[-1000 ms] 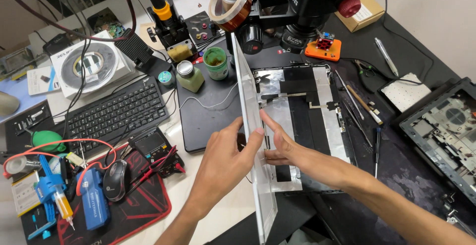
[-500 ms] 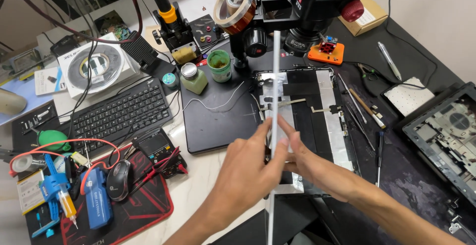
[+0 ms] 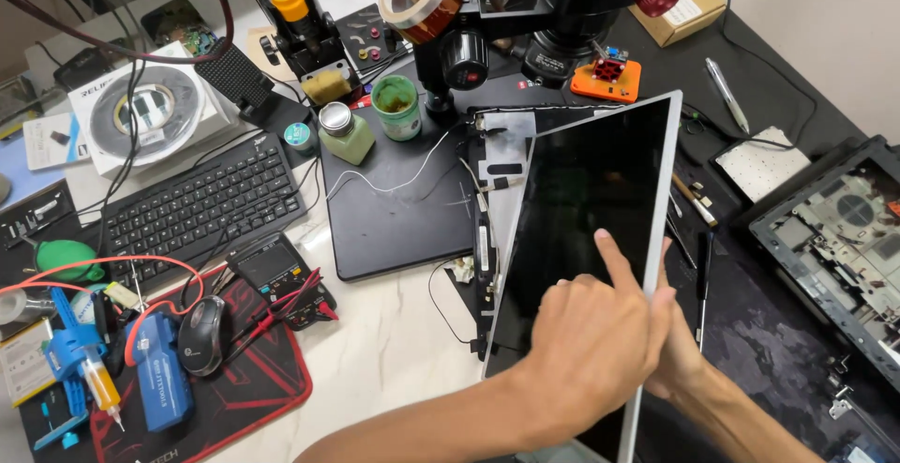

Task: The recorder is repairing a laptop, specifically focusing on connecting the screen and cables to the chassis.

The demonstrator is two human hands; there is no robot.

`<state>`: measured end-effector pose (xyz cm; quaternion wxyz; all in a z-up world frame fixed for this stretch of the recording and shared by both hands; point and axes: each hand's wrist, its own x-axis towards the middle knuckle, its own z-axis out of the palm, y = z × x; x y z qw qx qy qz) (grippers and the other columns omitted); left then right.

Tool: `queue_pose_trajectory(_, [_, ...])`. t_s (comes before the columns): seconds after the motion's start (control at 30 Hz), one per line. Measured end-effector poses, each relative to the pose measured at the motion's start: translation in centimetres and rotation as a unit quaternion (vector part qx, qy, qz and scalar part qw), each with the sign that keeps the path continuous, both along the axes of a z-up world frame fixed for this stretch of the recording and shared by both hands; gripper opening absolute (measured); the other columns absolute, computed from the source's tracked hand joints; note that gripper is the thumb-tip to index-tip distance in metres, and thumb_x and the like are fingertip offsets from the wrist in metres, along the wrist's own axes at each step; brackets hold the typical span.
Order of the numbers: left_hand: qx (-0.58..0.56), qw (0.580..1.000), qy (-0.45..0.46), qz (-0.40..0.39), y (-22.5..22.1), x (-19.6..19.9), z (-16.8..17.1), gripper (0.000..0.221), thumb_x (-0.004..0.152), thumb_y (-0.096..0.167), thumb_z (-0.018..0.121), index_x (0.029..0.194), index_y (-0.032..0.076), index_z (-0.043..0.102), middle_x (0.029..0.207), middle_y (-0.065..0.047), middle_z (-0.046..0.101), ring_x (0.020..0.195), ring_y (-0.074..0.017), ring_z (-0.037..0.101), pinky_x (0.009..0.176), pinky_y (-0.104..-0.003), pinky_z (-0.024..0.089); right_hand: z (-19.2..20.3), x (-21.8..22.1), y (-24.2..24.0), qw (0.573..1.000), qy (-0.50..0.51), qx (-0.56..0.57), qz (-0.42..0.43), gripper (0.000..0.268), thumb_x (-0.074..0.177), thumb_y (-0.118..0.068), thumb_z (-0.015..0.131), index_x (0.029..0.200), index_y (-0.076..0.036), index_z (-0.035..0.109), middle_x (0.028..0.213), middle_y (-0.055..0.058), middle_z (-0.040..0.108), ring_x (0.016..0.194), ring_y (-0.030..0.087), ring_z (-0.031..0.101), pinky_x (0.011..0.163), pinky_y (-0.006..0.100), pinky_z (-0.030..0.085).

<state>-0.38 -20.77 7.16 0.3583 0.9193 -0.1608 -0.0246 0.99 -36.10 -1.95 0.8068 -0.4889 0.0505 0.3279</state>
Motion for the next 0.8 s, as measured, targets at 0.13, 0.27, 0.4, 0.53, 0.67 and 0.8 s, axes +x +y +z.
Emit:
queue_pose_trajectory(0.13, [0.006,1.000,-0.017,0.007,-1.7,-0.1,-1.5,0.087,0.103,0.048,0.053,0.142,-0.029,0.043,0.069,-0.027,0.068,0.059,-0.0384,0.070,0.060,-0.044,0.055,-1.4,1.1,-1.3,0.986,-0.030,-0.122,-0.109,0.088,0.086,-0.076,0.018,0.160,-0.028,0.020,0.136,0.015,0.062,0.115,0.030,0.064,0.097,0.046,0.053])
queue_pose_trajectory(0.27, [0.053,0.988,-0.133,0.047,-1.5,0.0,-3.3,0.086,0.096,0.055,0.058,0.134,-0.022,0.053,0.089,-0.048,0.063,0.072,-0.0442,0.071,0.054,-0.041,0.056,-6.4,2.7,-5.5,0.971,0.017,-0.128,-0.201,0.068,0.104,-0.060,0.028,0.148,-0.011,0.044,0.132,0.005,0.060,0.116,0.021,0.063,0.100,0.039,0.051])
queue_pose_trajectory(0.4, [-0.020,0.994,-0.097,-0.033,1.0,0.9,-3.0,0.070,0.104,0.047,0.054,0.131,-0.018,0.059,0.100,-0.042,0.066,0.082,-0.0477,0.070,0.064,-0.047,0.058,-9.1,4.6,-7.5,0.980,-0.022,-0.037,-0.195,0.041,0.110,-0.036,0.039,0.130,-0.007,0.060,0.118,0.008,0.067,0.102,0.022,0.065,0.090,0.038,0.054])
queue_pose_trajectory(0.53, [-0.107,0.992,-0.049,0.037,4.4,2.6,-3.2,0.044,0.100,0.039,0.061,0.117,-0.001,0.068,0.098,-0.023,0.073,0.084,-0.0414,0.070,0.073,-0.049,0.056,-9.7,5.8,-7.3,0.987,-0.054,-0.028,-0.151,0.042,0.103,-0.030,0.041,0.127,-0.005,0.064,0.114,0.009,0.071,0.096,0.022,0.068,0.085,0.037,0.056])
queue_pose_trajectory(0.67, [-0.078,0.986,-0.058,0.137,8.8,4.6,-5.7,0.030,0.098,0.033,0.065,0.104,0.004,0.071,0.094,-0.020,0.073,0.082,-0.0390,0.071,0.072,-0.049,0.054,-12.4,6.2,-8.1,0.987,-0.095,0.046,-0.121,0.039,0.115,-0.032,0.046,0.131,-0.002,0.064,0.108,0.012,0.069,0.088,0.026,0.069,0.072,0.040,0.057])
queue_pose_trajectory(0.8, [-0.063,0.979,-0.031,0.192,11.0,5.5,-7.4,0.024,0.096,0.024,0.066,0.097,0.000,0.068,0.090,-0.021,0.073,0.079,-0.0417,0.069,0.069,-0.051,0.051,-7.4,6.0,-4.5,0.986,0.016,0.101,-0.128,0.039,0.108,-0.034,0.045,0.127,-0.005,0.064,0.108,0.009,0.071,0.093,0.023,0.070,0.079,0.038,0.059])
